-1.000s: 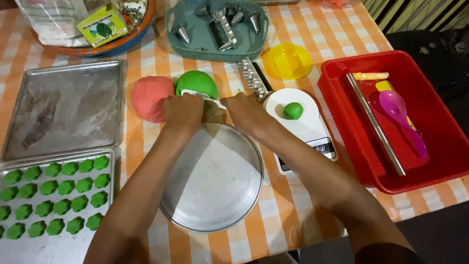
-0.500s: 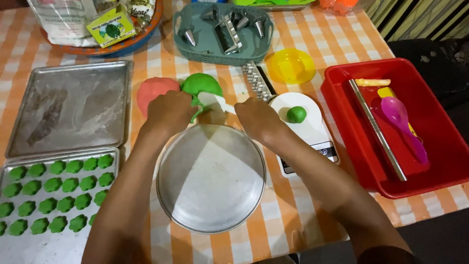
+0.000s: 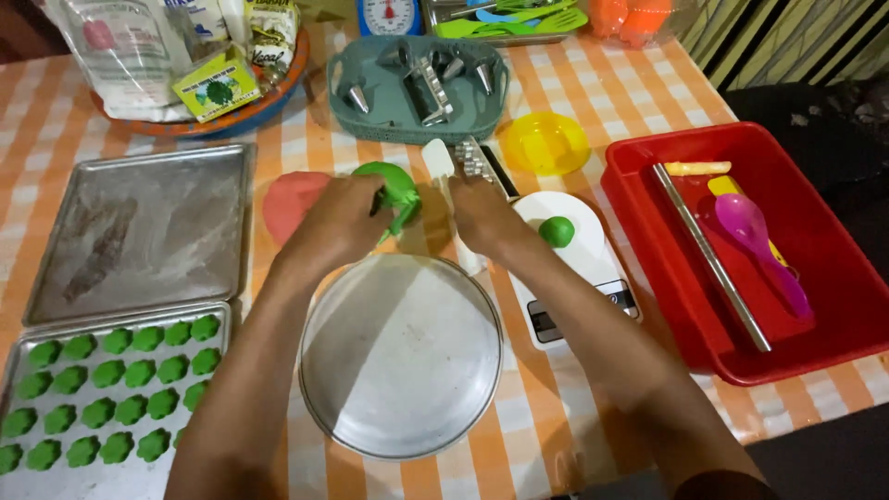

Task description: Shaping green dough by rolling it into balls, weighing each piece on a scale, and pressing it into a mold.

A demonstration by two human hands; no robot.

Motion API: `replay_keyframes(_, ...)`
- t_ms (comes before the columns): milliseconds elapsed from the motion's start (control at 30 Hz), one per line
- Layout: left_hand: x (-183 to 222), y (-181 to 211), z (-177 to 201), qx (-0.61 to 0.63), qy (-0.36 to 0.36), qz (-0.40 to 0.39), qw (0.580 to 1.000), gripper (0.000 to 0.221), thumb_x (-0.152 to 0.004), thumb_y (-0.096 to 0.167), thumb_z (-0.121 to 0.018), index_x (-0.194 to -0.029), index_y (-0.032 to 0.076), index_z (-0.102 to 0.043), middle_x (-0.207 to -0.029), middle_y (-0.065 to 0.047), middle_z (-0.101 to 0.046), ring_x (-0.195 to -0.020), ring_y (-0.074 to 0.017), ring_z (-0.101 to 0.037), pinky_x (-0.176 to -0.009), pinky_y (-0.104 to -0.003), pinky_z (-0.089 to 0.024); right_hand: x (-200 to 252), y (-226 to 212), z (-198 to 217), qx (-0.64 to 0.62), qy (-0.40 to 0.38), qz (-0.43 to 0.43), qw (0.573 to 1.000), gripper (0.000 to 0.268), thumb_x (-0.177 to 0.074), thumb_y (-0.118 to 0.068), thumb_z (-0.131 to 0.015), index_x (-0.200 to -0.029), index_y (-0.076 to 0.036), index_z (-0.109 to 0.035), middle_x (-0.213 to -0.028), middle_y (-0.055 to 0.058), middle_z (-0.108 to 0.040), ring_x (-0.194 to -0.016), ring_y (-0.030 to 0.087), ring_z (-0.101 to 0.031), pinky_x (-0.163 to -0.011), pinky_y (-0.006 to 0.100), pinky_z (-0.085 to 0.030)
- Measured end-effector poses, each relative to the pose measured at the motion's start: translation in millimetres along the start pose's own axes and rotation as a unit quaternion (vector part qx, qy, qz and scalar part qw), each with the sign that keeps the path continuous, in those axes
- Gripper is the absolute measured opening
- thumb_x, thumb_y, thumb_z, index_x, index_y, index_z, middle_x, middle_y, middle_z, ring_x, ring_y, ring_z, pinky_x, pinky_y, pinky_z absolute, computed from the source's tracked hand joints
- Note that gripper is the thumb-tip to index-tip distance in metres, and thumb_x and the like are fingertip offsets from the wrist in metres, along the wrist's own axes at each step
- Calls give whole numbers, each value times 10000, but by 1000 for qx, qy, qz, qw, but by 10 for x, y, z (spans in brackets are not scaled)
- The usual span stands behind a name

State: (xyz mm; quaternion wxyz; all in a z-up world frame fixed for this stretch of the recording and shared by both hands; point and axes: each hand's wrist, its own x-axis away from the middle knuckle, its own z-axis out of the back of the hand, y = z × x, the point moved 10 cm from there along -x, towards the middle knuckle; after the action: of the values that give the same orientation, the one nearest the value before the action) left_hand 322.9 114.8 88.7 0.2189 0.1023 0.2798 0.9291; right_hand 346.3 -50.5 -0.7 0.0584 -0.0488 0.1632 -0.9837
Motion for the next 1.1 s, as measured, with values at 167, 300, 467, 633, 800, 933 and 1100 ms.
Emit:
replay_keyframes(167,-47,254,-111,65,17,-14,998,370,-897,129,-703,-1243,122,-572,-1020,-164,-748,-1076,-399,-716,-910,-529,-551,583,-503,1028,-119,59,106,986,335,-985,-21,-562,-1304,64,-616,-1032,353,-689,-990,540,-691,-855,600,-571)
replay_keyframes(300,-47,558,-220,185,26,-76,979,480,-861,140,-720,-1292,129,-509,-873,-145,-730,-935,-364,-729,-877,-502,-538,1015,-718,1396,-265,17,198,944,364,-928,43,-660,-1292,37,-664,-894,306,-720,-847,434,-738,-830,551,-567)
replay_keyframes(467,45,865,-252,165,-19,-117,979,598,-894,48,-654,-1435,53,-399,-1077,-217,-736,-939,-327,-761,-673,-405,-672,911,19,1376,-79,4,2,997,302,-925,-116,-686,-1221,-123,-748,-973,232,-755,-976,464,-723,-880,549,-562)
replay_keyframes(633,132,996,-181,100,1,-134,986,517,-949,126,-636,-1433,65,-465,-1045,-170,-731,-867,-291,-766,-687,-428,-641,727,634,1228,5,12,-127,992,307,-935,-383,-688,-1169,-208,-782,-928,102,-781,-941,351,-743,-841,466,-569)
replay_keyframes(800,174,979,-112,127,3,-111,986,478,-946,144,-633,-1406,64,-527,-1046,-160,-741,-837,-267,-757,-680,-407,-630,781,626,1166,-64,-44,-162,984,371,-996,-255,-629,-1288,-39,-707,-1078,239,-745,-997,417,-729,-902,491,-566)
replay_keyframes(933,149,935,-153,112,0,-103,988,468,-943,132,-635,-1399,66,-548,-1030,-152,-741,-804,-260,-759,-673,-416,-629,779,813,1083,1,-56,-189,980,400,-972,-334,-667,-1245,-50,-737,-1022,212,-755,-973,388,-741,-854,511,-579)
replay_keyframes(1100,0,763,-359,26,-5,-81,996,262,-945,198,-685,-1192,112,-701,-917,-87,-750,-755,-258,-759,-640,-428,-618,751,941,1111,53,-70,-215,973,382,-971,-347,-668,-1231,-75,-736,-980,181,-735,-873,361,-756,-788,481,-597)
